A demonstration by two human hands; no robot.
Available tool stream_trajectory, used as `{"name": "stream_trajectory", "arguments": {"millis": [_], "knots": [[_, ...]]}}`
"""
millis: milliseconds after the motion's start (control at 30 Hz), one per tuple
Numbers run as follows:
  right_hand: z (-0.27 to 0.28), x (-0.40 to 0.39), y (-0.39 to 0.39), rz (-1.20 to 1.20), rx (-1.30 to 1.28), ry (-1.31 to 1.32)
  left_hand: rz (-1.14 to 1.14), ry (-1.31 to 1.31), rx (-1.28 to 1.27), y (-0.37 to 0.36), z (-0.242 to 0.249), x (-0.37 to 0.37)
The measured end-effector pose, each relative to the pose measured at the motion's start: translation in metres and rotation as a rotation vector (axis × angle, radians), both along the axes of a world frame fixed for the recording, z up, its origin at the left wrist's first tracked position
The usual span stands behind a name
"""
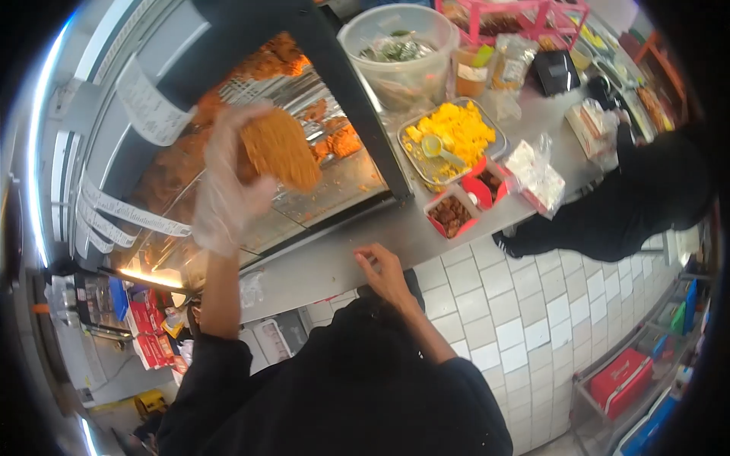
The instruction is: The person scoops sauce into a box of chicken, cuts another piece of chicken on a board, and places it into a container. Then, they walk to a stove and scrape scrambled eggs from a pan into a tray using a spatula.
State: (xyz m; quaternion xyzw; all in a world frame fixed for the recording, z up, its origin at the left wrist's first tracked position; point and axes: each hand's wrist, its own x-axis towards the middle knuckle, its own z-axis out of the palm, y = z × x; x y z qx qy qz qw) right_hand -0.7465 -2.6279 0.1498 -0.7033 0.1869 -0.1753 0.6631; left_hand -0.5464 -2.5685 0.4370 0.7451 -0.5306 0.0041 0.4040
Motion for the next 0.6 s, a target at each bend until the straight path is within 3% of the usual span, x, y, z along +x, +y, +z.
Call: {"name": "stream_trajectory", "arguments": {"millis": [67,133,200,300,367,467,600], "knots": [[0.006,0.001,0.004,0.049,-0.004,0.046,-0.111,0.479,-0.308,0.022,-0.034,-0.017],[0.005,0.001,0.01,0.12,-0.013,0.096,-0.079,0.776,-0.414,0.058,-0.065,-0.031],[-0.005,0.006,0.019,0.187,-0.019,0.118,0.227,1.047,-0.647,0.098,-0.114,-0.059],[-0.012,0.013,0.04,0.382,-0.005,0.193,0.365,1.133,-0.758,0.19,-0.177,-0.084],[-0.019,0.025,0.055,0.518,-0.031,0.244,0.495,1.387,-0.961,0.253,-0.211,-0.114],[-0.032,0.043,0.092,0.742,-0.067,0.22,0.71,1.213,-1.215,0.339,-0.23,-0.173],[-0.048,0.053,0.162,1.031,-0.081,0.184,1.204,0.946,-1.426,0.432,-0.268,-0.265]]}}
